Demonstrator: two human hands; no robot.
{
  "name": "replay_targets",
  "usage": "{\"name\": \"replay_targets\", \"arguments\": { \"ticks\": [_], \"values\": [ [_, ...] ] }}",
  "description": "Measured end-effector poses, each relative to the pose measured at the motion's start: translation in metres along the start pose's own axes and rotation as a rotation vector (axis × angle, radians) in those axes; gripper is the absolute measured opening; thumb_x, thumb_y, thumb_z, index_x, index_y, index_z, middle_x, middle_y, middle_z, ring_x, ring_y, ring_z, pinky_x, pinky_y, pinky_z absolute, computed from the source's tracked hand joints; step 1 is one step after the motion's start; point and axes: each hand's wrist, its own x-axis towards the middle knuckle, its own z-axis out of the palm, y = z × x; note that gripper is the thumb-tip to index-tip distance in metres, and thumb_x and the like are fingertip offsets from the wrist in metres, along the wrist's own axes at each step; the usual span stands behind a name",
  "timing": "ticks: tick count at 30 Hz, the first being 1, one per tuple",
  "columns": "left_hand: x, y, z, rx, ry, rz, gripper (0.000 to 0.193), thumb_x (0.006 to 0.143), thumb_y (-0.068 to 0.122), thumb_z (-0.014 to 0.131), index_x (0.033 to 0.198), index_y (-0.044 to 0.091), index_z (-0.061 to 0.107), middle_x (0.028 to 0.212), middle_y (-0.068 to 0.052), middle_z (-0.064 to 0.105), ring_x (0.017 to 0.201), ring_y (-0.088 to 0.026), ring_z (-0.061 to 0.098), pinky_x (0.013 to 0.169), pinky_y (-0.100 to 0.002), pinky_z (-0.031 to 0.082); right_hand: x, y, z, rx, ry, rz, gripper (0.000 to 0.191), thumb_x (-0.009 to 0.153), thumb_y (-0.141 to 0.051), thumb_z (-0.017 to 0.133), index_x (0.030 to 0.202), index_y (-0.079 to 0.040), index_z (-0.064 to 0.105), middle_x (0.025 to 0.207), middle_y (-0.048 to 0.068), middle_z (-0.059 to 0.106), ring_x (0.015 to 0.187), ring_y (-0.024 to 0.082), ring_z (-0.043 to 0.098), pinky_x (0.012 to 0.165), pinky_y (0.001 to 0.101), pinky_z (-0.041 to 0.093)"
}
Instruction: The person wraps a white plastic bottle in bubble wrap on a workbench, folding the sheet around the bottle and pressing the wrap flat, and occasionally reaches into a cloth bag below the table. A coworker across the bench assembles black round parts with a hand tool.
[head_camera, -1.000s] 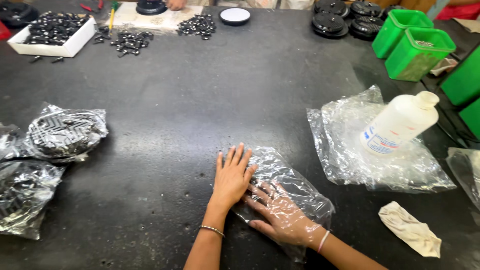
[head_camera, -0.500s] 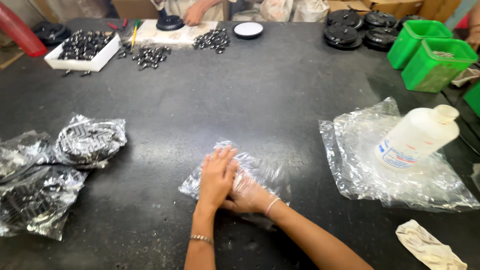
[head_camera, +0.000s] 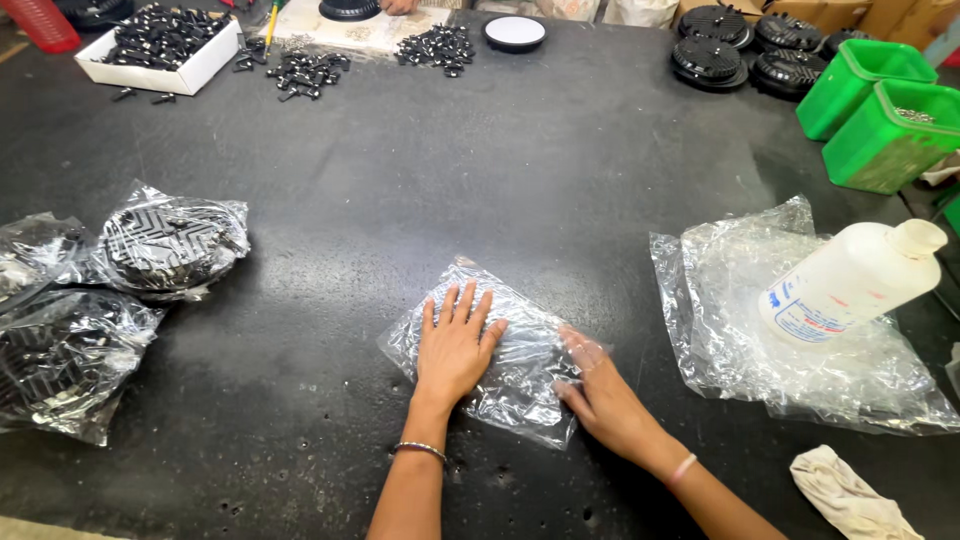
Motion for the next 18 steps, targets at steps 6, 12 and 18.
{"name": "replay_targets", "arguments": {
  "ticks": [6, 12, 18],
  "values": [
    [-0.002, 0.0, 0.004, 0.04, -0.015, 0.005, 0.069, 0.101, 0.062, 0.031, 0.155, 0.02, 0.041, 0.165, -0.006, 0.029, 0.153, -0.028, 0.018, 0.122, -0.053, 0.006, -0.034, -0.021, -0.024, 0.19, -0.052, 0.183, 0.039, 0.096, -0.028, 0.061, 0.129, -0.007, 0.064, 0.136, 0.012, 0.064, 0.13, 0.027, 0.06, 0.11, 0.038, 0.045],
    [-0.006, 0.001, 0.004, 0.054, -0.023, 0.002, 0.07, 0.101, 0.063, 0.031, 0.155, 0.019, 0.04, 0.165, -0.006, 0.028, 0.154, -0.027, 0.018, 0.123, -0.052, 0.006, -0.052, -0.069, -0.002, 0.36, -0.12, 0.122, 0.025, 0.086, -0.021, 0.072, 0.107, -0.007, 0.071, 0.105, 0.008, 0.074, 0.098, 0.023, 0.074, 0.084, 0.0356, 0.057],
    [-0.006, 0.002, 0.001, 0.044, -0.001, 0.011, 0.072, 0.1, 0.065, 0.033, 0.155, 0.019, 0.04, 0.165, -0.006, 0.028, 0.153, -0.027, 0.018, 0.123, -0.052, 0.006, -0.049, -0.082, -0.037, 0.184, -0.315, 0.026, 0.011, 0.086, -0.018, 0.075, 0.091, -0.009, 0.074, 0.086, 0.005, 0.074, 0.083, 0.022, 0.073, 0.072, 0.0335, 0.056]
  ]
}}
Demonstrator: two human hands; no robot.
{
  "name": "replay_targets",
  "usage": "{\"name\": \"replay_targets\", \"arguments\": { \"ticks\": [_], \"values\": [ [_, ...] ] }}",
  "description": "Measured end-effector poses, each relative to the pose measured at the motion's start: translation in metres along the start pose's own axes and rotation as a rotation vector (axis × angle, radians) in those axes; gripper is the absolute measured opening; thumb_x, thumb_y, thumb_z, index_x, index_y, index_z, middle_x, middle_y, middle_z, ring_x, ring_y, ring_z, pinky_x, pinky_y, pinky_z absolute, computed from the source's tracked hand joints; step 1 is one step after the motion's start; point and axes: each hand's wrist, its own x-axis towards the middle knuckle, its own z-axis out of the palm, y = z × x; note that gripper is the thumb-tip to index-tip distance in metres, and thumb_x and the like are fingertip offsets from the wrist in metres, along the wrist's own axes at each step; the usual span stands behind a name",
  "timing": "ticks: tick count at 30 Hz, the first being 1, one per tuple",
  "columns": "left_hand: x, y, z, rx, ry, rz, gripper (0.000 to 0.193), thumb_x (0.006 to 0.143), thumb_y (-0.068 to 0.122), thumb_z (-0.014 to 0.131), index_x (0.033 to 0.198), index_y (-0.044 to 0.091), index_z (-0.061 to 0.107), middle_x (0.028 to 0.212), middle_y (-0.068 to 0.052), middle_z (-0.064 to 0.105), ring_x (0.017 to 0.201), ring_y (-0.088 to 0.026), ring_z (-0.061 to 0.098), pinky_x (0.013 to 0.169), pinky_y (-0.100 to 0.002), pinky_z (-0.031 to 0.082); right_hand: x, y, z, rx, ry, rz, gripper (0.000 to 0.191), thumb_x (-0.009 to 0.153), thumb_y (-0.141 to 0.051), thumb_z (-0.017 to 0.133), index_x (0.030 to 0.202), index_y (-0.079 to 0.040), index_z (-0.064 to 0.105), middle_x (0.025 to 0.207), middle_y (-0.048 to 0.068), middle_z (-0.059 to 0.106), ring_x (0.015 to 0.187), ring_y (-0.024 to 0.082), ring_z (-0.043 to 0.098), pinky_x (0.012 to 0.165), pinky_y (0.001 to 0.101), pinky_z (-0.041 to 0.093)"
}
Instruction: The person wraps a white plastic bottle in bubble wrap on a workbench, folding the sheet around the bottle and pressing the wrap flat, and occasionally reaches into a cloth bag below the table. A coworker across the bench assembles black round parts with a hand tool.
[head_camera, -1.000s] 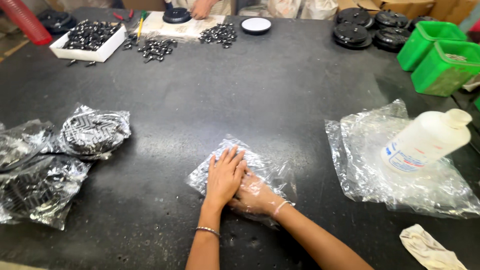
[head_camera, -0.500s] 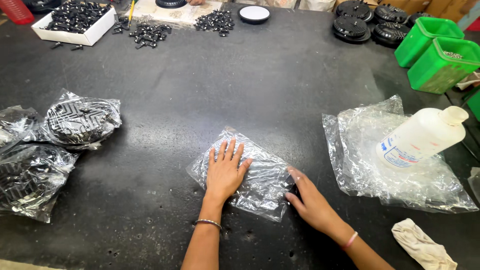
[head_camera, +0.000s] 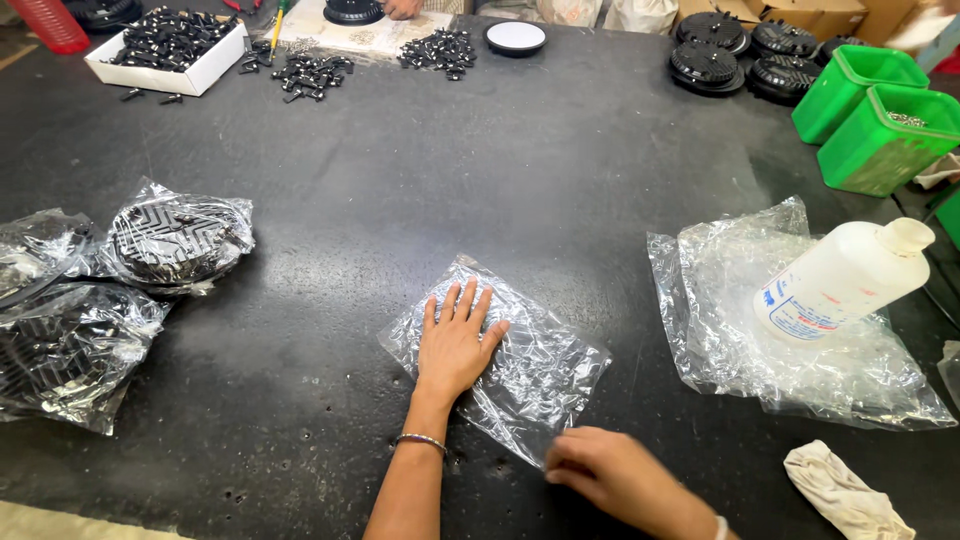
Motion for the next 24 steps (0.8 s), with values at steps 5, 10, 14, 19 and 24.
{"name": "replay_targets", "arguments": {
  "ticks": [5, 10, 14, 19, 24],
  "values": [
    [0.0, 0.006, -0.004, 0.036, -0.048, -0.044, 0.085, 0.09, 0.075, 0.043, 0.154, 0.018, 0.04, 0.165, -0.007, 0.026, 0.154, -0.027, 0.016, 0.122, -0.053, 0.003, 0.01, -0.019, -0.032, -0.075, 0.344, 0.312, 0.021, 0.087, -0.027, 0.073, 0.102, -0.013, 0.076, 0.088, 0.004, 0.076, 0.076, 0.022, 0.073, 0.07, 0.0363, 0.058],
    [-0.006, 0.012, -0.008, 0.015, -0.023, -0.015, 0.094, 0.084, 0.08, 0.048, 0.155, 0.018, 0.038, 0.166, -0.008, 0.025, 0.154, -0.027, 0.016, 0.122, -0.054, 0.003, 0.062, -0.005, -0.004, -0.411, 0.507, -0.153, 0.056, 0.104, -0.036, 0.053, 0.144, 0.003, 0.052, 0.151, 0.025, 0.05, 0.139, 0.038, 0.045, 0.11, 0.0475, 0.037],
    [-0.008, 0.009, -0.009, 0.021, 0.0, -0.005, 0.097, 0.085, 0.08, 0.048, 0.156, 0.015, 0.037, 0.165, -0.01, 0.026, 0.154, -0.029, 0.015, 0.122, -0.054, 0.004, 0.079, 0.04, 0.015, -0.548, 0.274, 0.059, 0.077, 0.101, -0.051, 0.044, 0.155, 0.001, 0.027, 0.164, 0.023, 0.023, 0.151, 0.035, 0.019, 0.119, 0.0493, 0.015],
    [-0.007, 0.007, -0.006, 0.013, -0.02, -0.024, 0.097, 0.085, 0.079, 0.05, 0.155, 0.013, 0.036, 0.165, -0.011, 0.026, 0.153, -0.029, 0.017, 0.121, -0.055, 0.005, 0.054, 0.087, 0.004, -0.555, 0.223, 0.088, 0.072, 0.098, -0.049, 0.052, 0.149, 0.0, 0.037, 0.157, 0.022, 0.036, 0.145, 0.035, 0.031, 0.113, 0.0481, 0.024],
    [-0.009, 0.007, -0.004, -0.014, 0.015, -0.008, 0.094, 0.086, 0.075, 0.054, 0.155, 0.013, 0.037, 0.165, -0.01, 0.029, 0.153, -0.027, 0.021, 0.122, -0.055, 0.007, 0.064, 0.099, -0.009, -0.426, 0.553, 0.218, 0.048, 0.09, -0.033, 0.069, 0.127, -0.004, 0.061, 0.12, 0.015, 0.067, 0.114, 0.034, 0.06, 0.094, 0.0445, 0.047]
  ]
}}
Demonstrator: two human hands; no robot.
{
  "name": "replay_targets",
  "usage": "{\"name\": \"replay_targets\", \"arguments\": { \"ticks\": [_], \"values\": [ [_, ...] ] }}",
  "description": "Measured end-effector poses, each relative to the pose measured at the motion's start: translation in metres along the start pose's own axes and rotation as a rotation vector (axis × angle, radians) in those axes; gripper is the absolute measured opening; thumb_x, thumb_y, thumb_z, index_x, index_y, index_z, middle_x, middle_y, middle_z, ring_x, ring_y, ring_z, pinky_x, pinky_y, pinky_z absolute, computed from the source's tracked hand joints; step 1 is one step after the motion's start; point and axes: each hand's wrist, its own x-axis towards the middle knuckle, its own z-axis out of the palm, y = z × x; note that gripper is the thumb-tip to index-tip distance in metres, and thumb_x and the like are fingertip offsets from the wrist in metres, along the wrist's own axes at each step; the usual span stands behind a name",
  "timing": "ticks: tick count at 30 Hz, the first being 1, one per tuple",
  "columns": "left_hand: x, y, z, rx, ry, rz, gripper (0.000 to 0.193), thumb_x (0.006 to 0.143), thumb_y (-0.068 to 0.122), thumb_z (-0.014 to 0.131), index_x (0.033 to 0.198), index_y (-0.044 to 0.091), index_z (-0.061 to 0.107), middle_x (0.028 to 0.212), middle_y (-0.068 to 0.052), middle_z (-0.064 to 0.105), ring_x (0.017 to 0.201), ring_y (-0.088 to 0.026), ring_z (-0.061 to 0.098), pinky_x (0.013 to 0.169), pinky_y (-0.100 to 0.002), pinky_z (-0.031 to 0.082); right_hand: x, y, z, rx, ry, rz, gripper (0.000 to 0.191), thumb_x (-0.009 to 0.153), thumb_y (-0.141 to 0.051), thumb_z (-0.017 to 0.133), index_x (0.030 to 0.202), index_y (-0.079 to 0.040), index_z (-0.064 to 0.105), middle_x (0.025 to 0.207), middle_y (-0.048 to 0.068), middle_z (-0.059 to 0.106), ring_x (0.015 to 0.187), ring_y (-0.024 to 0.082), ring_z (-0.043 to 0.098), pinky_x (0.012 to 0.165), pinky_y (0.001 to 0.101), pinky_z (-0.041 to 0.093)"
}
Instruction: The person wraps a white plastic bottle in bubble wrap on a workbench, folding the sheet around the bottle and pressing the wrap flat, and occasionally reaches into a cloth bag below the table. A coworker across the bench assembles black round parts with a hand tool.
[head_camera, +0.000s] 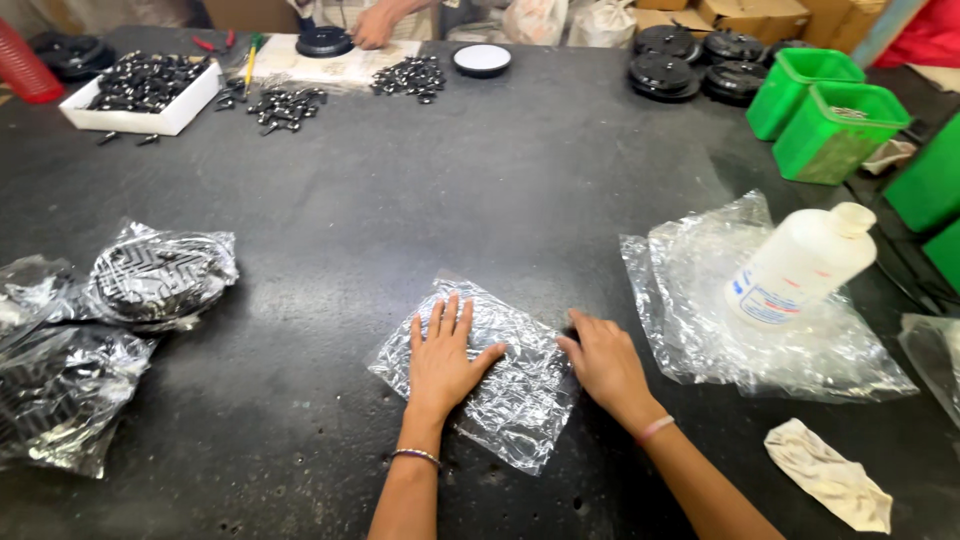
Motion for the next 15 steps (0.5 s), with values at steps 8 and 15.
{"name": "replay_targets", "arguments": {
  "ticks": [8, 15],
  "values": [
    [-0.001, 0.008, -0.008, -0.011, 0.055, -0.007, 0.094, 0.087, 0.07, 0.056, 0.158, 0.014, 0.031, 0.166, -0.009, 0.025, 0.153, -0.026, 0.02, 0.12, -0.057, 0.006, 0.021, 0.016, 0.012, 0.283, -0.084, 0.057, 0.021, 0.076, -0.023, 0.082, 0.084, -0.006, 0.074, 0.077, 0.01, 0.07, 0.077, 0.027, 0.068, 0.071, 0.0403, 0.054],
    [-0.008, 0.048, -0.022, -0.247, 0.644, -0.227, 0.079, 0.084, 0.037, 0.08, 0.149, 0.01, 0.043, 0.162, -0.032, 0.018, 0.152, -0.048, 0.017, 0.118, -0.059, 0.022, 0.003, 0.055, -0.032, 0.761, 0.166, 0.351, 0.017, 0.089, -0.015, 0.072, 0.095, -0.004, 0.062, 0.079, 0.007, 0.07, 0.066, 0.015, 0.069, 0.059, 0.0297, 0.055]
  ]
}}
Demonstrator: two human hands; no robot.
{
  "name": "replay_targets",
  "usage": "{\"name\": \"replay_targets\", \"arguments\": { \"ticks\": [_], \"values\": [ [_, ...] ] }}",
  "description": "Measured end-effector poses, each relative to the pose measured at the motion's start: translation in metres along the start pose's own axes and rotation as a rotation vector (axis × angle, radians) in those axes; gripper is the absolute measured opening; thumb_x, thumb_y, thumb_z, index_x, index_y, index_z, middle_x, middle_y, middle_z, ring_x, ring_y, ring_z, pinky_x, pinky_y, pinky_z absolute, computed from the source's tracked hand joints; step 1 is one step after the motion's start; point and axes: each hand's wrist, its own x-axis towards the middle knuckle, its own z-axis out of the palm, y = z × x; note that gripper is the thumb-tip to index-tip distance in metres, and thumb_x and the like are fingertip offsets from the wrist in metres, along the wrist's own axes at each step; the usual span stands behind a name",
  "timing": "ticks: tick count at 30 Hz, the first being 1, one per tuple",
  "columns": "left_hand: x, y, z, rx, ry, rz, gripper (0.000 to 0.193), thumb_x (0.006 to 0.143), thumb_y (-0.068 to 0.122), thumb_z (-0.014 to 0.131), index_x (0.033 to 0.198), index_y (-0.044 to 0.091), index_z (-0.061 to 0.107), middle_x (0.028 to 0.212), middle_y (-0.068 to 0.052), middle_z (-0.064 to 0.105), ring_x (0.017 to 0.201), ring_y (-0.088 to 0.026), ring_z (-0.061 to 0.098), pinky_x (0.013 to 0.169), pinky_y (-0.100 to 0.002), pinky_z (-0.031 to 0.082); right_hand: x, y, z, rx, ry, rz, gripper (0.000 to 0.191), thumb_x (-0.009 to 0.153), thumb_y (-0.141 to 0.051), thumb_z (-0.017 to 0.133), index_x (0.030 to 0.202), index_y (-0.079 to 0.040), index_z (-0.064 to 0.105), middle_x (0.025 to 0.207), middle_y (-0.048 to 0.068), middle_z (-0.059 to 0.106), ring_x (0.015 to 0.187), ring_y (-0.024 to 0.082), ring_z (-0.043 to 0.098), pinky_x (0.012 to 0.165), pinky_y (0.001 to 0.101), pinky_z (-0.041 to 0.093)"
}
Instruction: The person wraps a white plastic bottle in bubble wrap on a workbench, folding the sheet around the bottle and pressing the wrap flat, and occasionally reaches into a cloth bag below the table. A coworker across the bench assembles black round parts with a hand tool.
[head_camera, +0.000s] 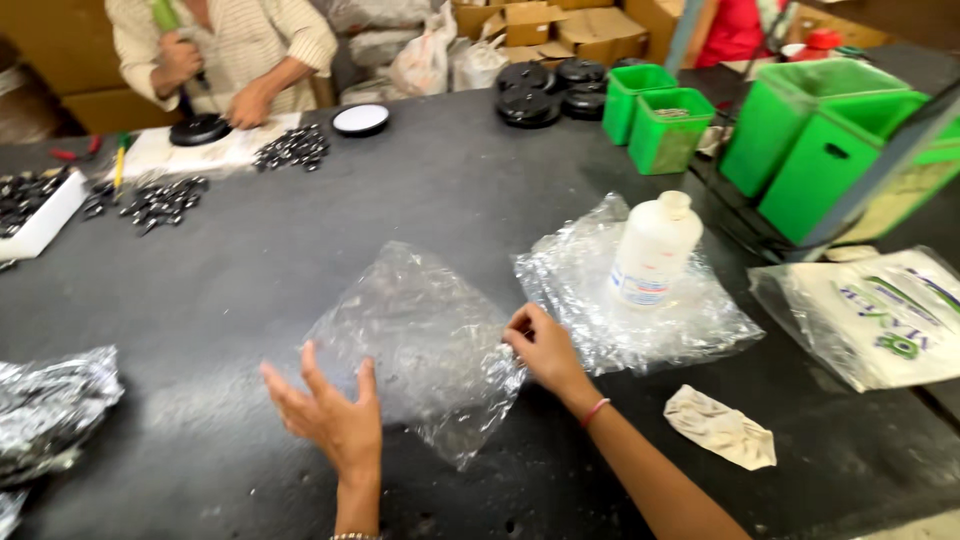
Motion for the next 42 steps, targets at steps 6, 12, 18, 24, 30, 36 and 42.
{"name": "replay_targets", "arguments": {
  "ticks": [6, 12, 18, 24, 30, 36, 42],
  "values": [
    [-0.019, 0.084, 0.034, -1.151, -0.297, -0.386, 0.047, 0.088, 0.001, 0.072, 0.121, 0.0, 0.039, 0.164, -0.016, 0.015, 0.13, -0.037, 0.06, 0.085, -0.039, 0.061, 0.0, -0.009, -0.074, 0.153, 0.142, 0.047, 0.016, 0.09, -0.01, 0.071, 0.095, -0.002, 0.059, 0.081, 0.009, 0.069, 0.064, 0.013, 0.066, 0.053, 0.0285, 0.054],
    [-0.024, 0.161, 0.06, -1.059, -0.337, -0.38, 0.041, 0.091, 0.001, 0.068, 0.121, -0.004, 0.039, 0.154, -0.017, 0.042, 0.088, -0.022, 0.073, 0.059, -0.036, 0.066, 0.01, -0.019, -0.141, -0.186, 0.352, -0.097, 0.031, 0.088, -0.022, 0.076, 0.104, -0.001, 0.059, 0.095, 0.01, 0.071, 0.077, 0.019, 0.07, 0.064, 0.0313, 0.055],
    [0.003, 0.187, 0.115, -0.88, -0.46, -0.461, 0.069, 0.081, -0.001, 0.073, 0.136, 0.006, 0.033, 0.14, -0.019, 0.048, 0.061, -0.019, 0.068, 0.049, -0.033, 0.057, 0.045, -0.028, -0.206, -0.745, 0.692, -0.435, 0.106, 0.068, -0.039, 0.096, 0.147, 0.004, 0.04, 0.143, 0.023, 0.05, 0.133, 0.043, 0.047, 0.108, 0.0533, 0.038],
    [0.003, 0.2, 0.169, -0.749, -0.612, -0.557, 0.071, 0.077, -0.012, 0.065, 0.138, 0.004, 0.03, 0.135, -0.025, 0.05, 0.06, -0.022, 0.07, 0.047, -0.035, 0.056, 0.083, -0.014, -0.22, -0.503, 0.482, -0.174, 0.116, 0.063, -0.04, 0.095, 0.153, -0.005, 0.031, 0.138, 0.023, 0.049, 0.128, 0.04, 0.051, 0.104, 0.0487, 0.044],
    [-0.001, 0.211, 0.196, -0.29, -0.586, -0.419, 0.103, 0.075, -0.003, 0.073, 0.156, 0.006, 0.011, 0.135, -0.029, 0.051, 0.113, -0.045, 0.062, 0.097, -0.046, 0.052, 0.077, -0.046, -0.245, -0.539, 0.683, -0.415, 0.096, 0.069, -0.03, 0.096, 0.144, -0.004, 0.042, 0.138, 0.021, 0.053, 0.129, 0.039, 0.055, 0.11, 0.0455, 0.045],
    [-0.019, 0.24, 0.205, -0.395, -0.642, -0.479, 0.101, 0.081, -0.001, 0.067, 0.16, 0.01, 0.006, 0.15, -0.026, 0.039, 0.127, -0.045, 0.056, 0.109, -0.048, 0.045, 0.063, -0.093, -0.259, -0.538, 0.704, -0.63, 0.094, 0.079, -0.032, 0.096, 0.149, -0.001, 0.041, 0.141, 0.022, 0.052, 0.132, 0.039, 0.055, 0.114, 0.0462, 0.046],
    [-0.041, 0.251, 0.212, -0.629, -0.597, -0.362, 0.106, 0.078, 0.009, 0.08, 0.156, 0.006, 0.009, 0.158, -0.025, 0.022, 0.133, -0.042, 0.048, 0.101, -0.042, 0.055, 0.077, -0.071, -0.221, -0.606, 0.614, -0.465, 0.09, 0.071, -0.041, 0.094, 0.139, -0.005, 0.046, 0.129, 0.021, 0.055, 0.122, 0.042, 0.056, 0.102, 0.049, 0.049]
  ]
}}
